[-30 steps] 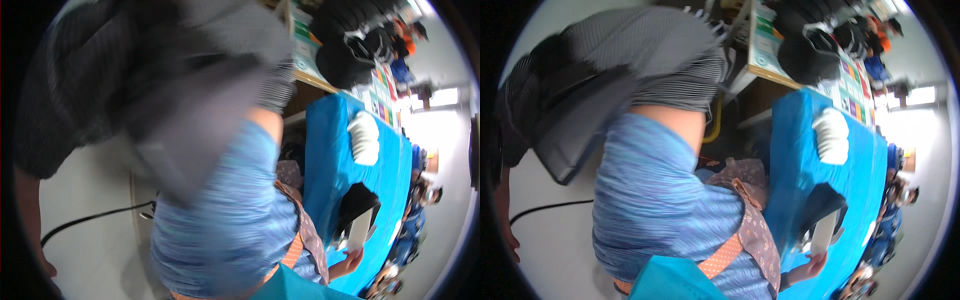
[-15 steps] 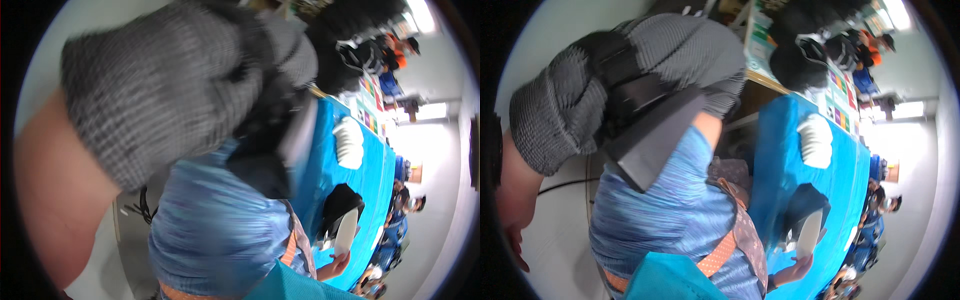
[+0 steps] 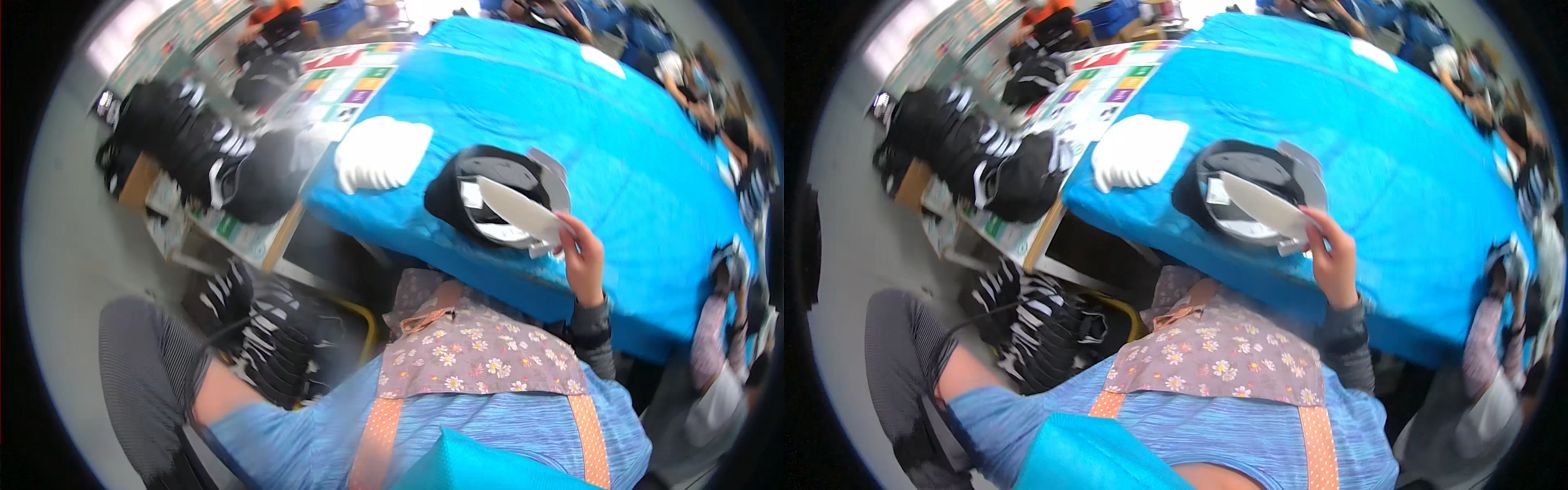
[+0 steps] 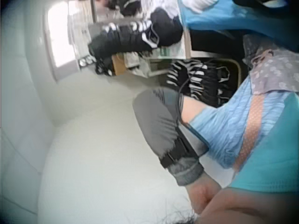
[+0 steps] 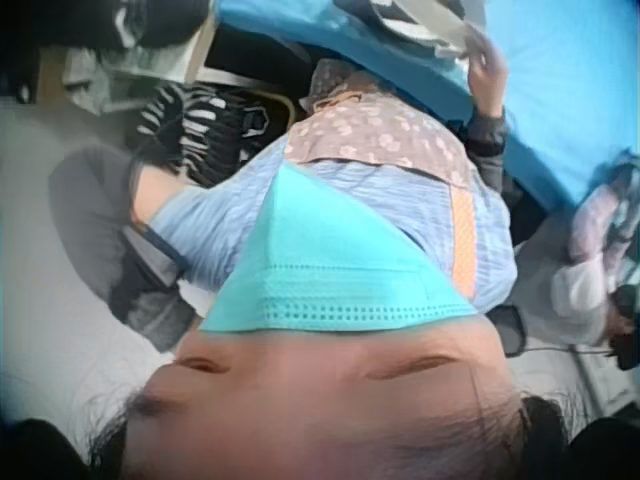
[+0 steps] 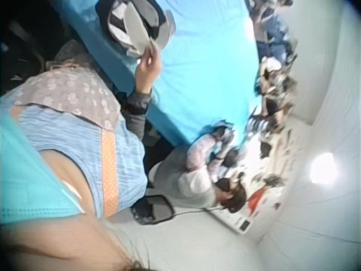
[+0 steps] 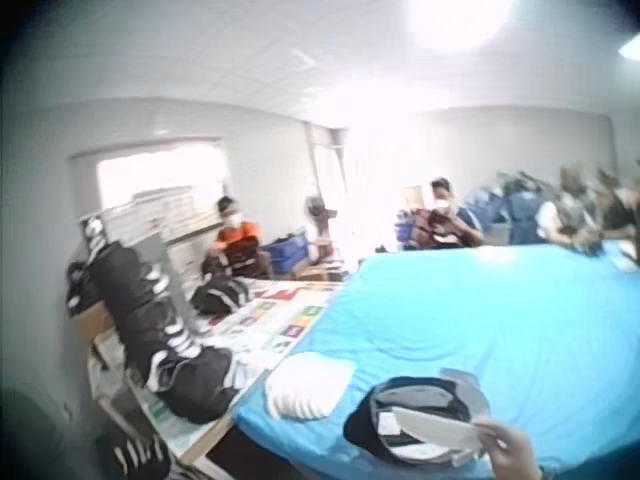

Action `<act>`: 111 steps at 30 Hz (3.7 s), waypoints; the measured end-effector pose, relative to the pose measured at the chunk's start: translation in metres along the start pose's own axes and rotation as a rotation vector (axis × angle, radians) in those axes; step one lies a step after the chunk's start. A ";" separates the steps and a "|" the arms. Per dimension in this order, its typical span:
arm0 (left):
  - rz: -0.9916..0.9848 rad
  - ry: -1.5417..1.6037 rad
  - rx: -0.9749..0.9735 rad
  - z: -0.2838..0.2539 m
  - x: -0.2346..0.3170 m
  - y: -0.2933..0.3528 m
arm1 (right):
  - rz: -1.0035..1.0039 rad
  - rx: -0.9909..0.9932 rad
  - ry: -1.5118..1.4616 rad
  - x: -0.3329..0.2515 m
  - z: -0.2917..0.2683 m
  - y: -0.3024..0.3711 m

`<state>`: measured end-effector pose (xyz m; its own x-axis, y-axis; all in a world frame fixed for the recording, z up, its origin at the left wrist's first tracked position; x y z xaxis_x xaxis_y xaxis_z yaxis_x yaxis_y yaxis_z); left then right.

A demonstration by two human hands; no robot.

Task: The person fits a white lining piece into a black shoe upper component by hand and aligns the edges. Then they place the assembled part on a stack and pick up another lining piece.

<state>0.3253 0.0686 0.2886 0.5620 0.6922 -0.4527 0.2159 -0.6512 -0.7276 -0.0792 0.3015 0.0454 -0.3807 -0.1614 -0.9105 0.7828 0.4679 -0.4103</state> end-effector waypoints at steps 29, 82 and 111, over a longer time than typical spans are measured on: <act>-0.349 -0.189 -0.179 0.272 -0.159 0.030 | 0.201 0.364 -0.524 0.087 -0.077 0.024; -0.999 0.400 0.030 0.387 -0.092 0.066 | 0.035 -0.209 -0.703 -0.001 0.042 -0.023; -1.418 0.459 -0.100 0.415 -0.105 0.142 | -0.093 -0.244 0.089 0.022 0.006 -0.086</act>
<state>-0.0346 0.0327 0.0185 0.0347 0.6076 0.7935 0.8249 0.4309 -0.3660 -0.1522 0.2526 0.0602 -0.4959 -0.1412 -0.8569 0.6045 0.6523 -0.4573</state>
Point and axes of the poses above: each hand's wrist, its own y-axis away from the middle knuckle, its own z-axis out of the palm, x = y × z, the point moved 4 cm from there along -y, towards the middle knuckle, and after that the axes turned 14 degrees about -y, right-handed, at the moved point
